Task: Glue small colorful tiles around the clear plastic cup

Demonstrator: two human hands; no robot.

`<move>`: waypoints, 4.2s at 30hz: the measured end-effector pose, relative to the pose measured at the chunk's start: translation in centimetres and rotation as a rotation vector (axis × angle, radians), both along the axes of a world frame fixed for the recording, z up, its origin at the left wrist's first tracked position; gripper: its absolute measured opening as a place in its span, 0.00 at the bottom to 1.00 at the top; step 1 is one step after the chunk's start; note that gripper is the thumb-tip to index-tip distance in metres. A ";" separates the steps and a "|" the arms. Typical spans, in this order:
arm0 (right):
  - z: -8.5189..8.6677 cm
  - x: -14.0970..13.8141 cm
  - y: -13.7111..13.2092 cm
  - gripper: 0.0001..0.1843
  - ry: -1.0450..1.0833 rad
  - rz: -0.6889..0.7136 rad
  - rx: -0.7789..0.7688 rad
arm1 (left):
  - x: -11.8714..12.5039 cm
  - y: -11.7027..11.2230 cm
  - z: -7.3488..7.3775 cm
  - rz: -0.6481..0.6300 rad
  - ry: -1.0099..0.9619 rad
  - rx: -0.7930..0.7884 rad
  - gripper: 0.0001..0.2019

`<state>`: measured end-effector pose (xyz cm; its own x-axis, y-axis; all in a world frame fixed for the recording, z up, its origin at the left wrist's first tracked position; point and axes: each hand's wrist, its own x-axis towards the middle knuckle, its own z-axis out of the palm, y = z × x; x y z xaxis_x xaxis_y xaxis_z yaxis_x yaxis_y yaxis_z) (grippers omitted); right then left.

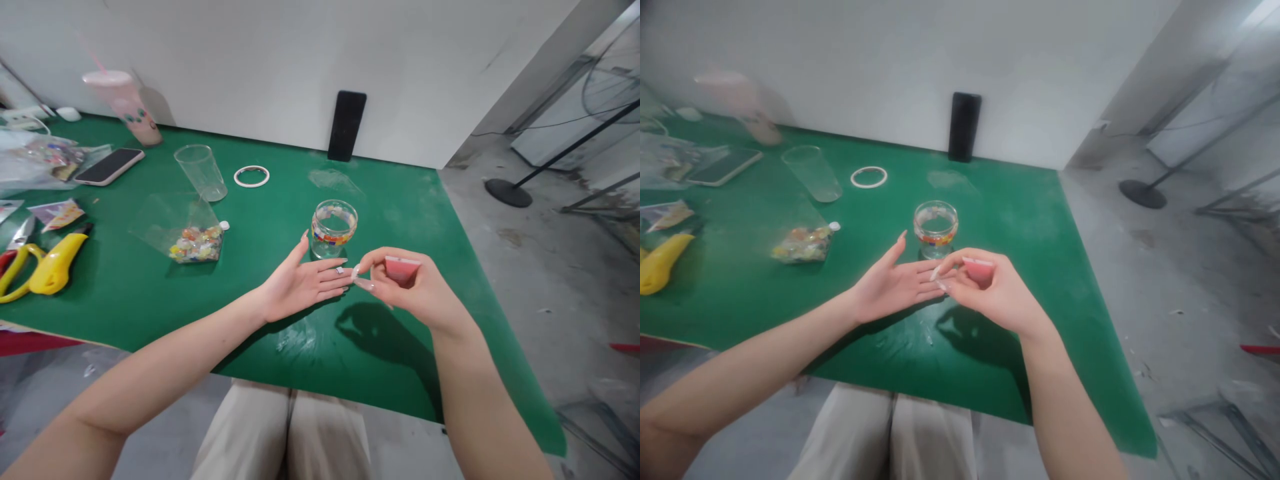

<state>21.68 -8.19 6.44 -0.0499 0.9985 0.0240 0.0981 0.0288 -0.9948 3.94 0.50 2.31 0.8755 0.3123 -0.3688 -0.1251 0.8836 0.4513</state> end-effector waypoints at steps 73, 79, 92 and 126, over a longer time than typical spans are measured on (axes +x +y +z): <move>-0.3 1.6 0.9 0.35 0.309 -0.216 0.028 | -0.8 0.0 -0.1 -0.337 -0.295 0.042 0.49; 0.0 1.5 1.0 0.31 0.332 -0.227 0.112 | -0.9 0.1 0.0 -0.284 -0.334 -0.012 0.48; -0.4 0.6 1.2 0.16 0.123 -0.345 0.044 | -0.6 0.1 -0.3 -0.177 -0.312 -0.047 0.46; -2.7 -0.2 2.0 0.19 -0.045 -0.299 0.039 | -0.6 0.1 -0.4 -0.144 -0.354 -0.080 0.45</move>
